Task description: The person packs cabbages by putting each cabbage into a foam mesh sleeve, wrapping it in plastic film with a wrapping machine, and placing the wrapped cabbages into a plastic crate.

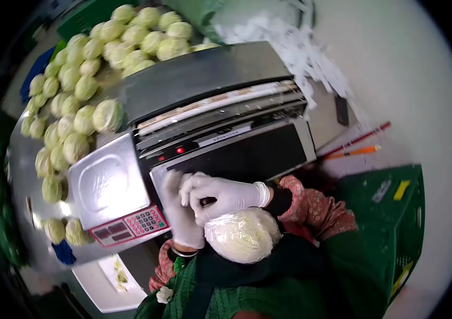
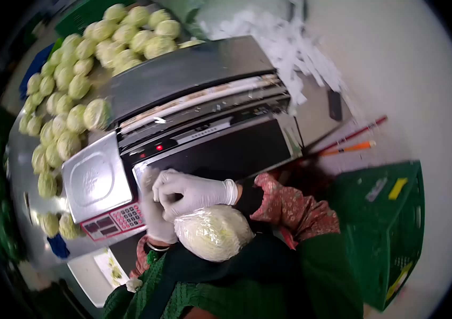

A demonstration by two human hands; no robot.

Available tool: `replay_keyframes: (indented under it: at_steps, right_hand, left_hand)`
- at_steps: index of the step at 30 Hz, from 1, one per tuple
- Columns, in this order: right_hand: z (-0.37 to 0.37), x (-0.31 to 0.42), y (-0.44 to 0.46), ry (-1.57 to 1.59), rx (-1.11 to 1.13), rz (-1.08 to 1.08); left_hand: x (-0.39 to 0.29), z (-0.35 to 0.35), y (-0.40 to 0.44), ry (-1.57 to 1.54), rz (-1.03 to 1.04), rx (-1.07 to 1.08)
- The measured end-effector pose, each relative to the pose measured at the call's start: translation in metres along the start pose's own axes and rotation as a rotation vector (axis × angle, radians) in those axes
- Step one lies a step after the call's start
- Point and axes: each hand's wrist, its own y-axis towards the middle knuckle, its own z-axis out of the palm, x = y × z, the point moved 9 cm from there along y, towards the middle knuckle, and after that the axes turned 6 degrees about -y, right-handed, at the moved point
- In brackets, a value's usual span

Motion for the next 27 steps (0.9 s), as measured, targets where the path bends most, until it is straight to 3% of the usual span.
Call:
replay_keyframes:
  at_steps: [1, 3, 4, 5, 6, 7, 9, 11, 13, 15, 16, 17, 18, 19, 21, 22, 23, 24, 25, 26, 27]
  right_hand:
    - [0.008, -0.010, -0.013, 0.094, 0.008, 0.074]
    - [0.061, -0.045, -0.058, 0.769, 0.447, 0.556]
    - [0.071, -0.050, -0.073, 0.860, 0.463, 0.566]
    - [0.080, -0.070, -0.096, 0.858, 0.420, 0.574]
    - [0.082, -0.098, -0.121, 0.964, 0.232, 0.514]
    - [0.080, -0.121, -0.147, 1.054, 0.047, 0.439]
    - [0.062, -0.094, -0.164, 1.047, -0.151, 0.381]
    - [0.051, -0.067, -0.183, 1.028, -0.242, 0.308]
    - [0.085, -0.068, -0.242, 1.526, -0.684, 0.613]
    - [0.057, 0.034, -0.250, 1.313, -0.922, 0.313]
    - [0.042, 0.016, -0.274, 0.498, -0.837, 0.673]
    - [0.047, 0.040, -0.288, 0.544, -0.902, 0.387]
    - [0.031, 0.057, -0.307, 0.229, -0.967, 0.388]
    - [0.011, 0.086, -0.320, -0.084, -1.015, 0.394]
    - [-0.017, 0.150, -0.359, -0.208, -1.303, 0.187]
    - [-0.032, 0.188, -0.378, -0.109, -1.444, 0.133]
    - [-0.041, 0.214, -0.412, -0.410, -1.458, 0.204]
    - [-0.050, 0.249, -0.439, -0.305, -1.546, 0.155]
    - [-0.053, 0.274, -0.475, -0.307, -1.692, 0.292]
    - [-0.054, 0.301, -0.496, 0.017, -1.820, 0.070]
    - [-0.058, 0.319, -0.532, -0.009, -1.815, 0.106]
  left_hand:
    - [-0.024, -0.001, 0.004, 0.097, 0.158, -0.015]
    - [-0.068, 0.033, -0.005, 0.327, 0.531, 0.087]
    - [-0.062, 0.040, -0.005, 0.322, 0.497, 0.121]
    - [-0.030, 0.088, -0.021, 0.690, 0.421, 0.645]
    - [0.015, 0.111, -0.056, 1.036, 0.333, 1.177]
    - [0.023, 0.114, -0.065, 1.020, 0.333, 1.211]
    - [0.066, 0.107, -0.100, 1.286, 0.317, 1.570]
    - [0.087, 0.092, -0.095, 0.910, -0.124, 1.422]
    - [0.096, 0.072, -0.097, 0.694, -0.301, 1.155]
    - [0.135, 0.024, -0.087, 0.494, -0.374, 0.831]
    - [0.160, 0.020, -0.094, 0.338, -0.544, 0.627]
    - [0.186, 0.014, -0.105, 0.194, -0.714, 0.414]
    - [0.197, 0.041, -0.110, 0.238, -0.682, 0.427]
    - [0.205, 0.077, -0.118, 0.278, -0.622, 0.565]
    - [0.219, 0.160, -0.144, 0.350, -0.419, 0.852]
    - [0.224, 0.207, -0.174, 0.357, -0.409, 1.002]
    - [0.228, 0.250, -0.209, 0.359, -0.394, 1.146]
    - [0.234, 0.283, -0.242, 0.340, -0.357, 1.321]
    - [0.235, 0.306, -0.275, 0.321, -0.317, 1.489]
    - [0.233, 0.318, -0.307, 0.268, -0.430, 1.592]
    - [0.231, 0.324, -0.330, 0.215, -0.541, 1.686]
